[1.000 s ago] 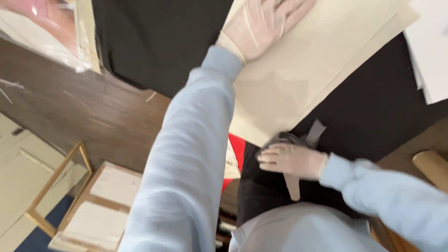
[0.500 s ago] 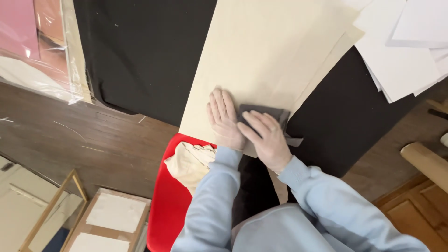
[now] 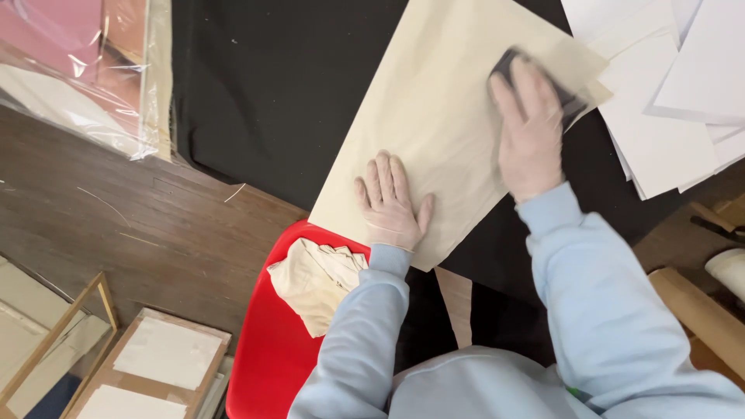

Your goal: Applying and smoothing out a protective or adhesive film onto an art print.

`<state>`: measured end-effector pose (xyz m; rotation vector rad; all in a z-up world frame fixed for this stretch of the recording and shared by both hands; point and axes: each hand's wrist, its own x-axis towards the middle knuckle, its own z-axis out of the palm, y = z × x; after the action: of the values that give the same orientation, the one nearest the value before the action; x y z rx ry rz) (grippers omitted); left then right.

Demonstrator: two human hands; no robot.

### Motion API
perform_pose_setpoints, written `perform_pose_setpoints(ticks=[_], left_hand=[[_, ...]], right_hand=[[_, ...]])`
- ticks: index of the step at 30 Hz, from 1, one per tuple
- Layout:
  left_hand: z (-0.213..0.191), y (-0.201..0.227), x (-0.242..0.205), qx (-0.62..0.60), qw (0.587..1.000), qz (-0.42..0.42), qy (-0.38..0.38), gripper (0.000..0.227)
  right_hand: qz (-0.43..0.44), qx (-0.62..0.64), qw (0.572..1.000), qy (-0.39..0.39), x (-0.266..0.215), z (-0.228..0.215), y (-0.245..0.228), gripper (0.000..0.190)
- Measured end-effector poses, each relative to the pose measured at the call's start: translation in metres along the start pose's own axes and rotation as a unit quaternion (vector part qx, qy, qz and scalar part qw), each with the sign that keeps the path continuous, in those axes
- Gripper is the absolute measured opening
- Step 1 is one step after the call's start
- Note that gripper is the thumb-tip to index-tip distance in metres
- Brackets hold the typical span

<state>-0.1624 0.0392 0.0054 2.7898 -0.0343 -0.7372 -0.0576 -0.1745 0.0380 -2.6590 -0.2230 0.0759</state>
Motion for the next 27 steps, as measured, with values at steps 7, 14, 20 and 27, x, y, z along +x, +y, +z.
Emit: perform_pose_setpoints(ticks=[7, 14, 20, 27], left_hand=[[0.007, 0.0, 0.009, 0.002, 0.999, -0.011, 0.035, 0.093], [0.006, -0.001, 0.0, -0.016, 1.0, -0.005, 0.018, 0.093], [-0.005, 0.001, 0.002, -0.019, 0.999, 0.01, 0.049, 0.09], [-0.003, 0.001, -0.006, -0.042, 0.995, 0.013, 0.086, 0.089]], right_hand=[[0.001, 0.053, 0.998, 0.039, -0.01, -0.012, -0.038, 0.036], [-0.17, 0.034, 0.977, -0.127, -0.01, 0.035, -0.04, 0.046], [-0.126, 0.064, 0.989, -0.052, 0.091, 0.011, -0.016, 0.043], [-0.245, -0.002, 0.959, -0.144, 0.009, 0.01, -0.046, 0.043]])
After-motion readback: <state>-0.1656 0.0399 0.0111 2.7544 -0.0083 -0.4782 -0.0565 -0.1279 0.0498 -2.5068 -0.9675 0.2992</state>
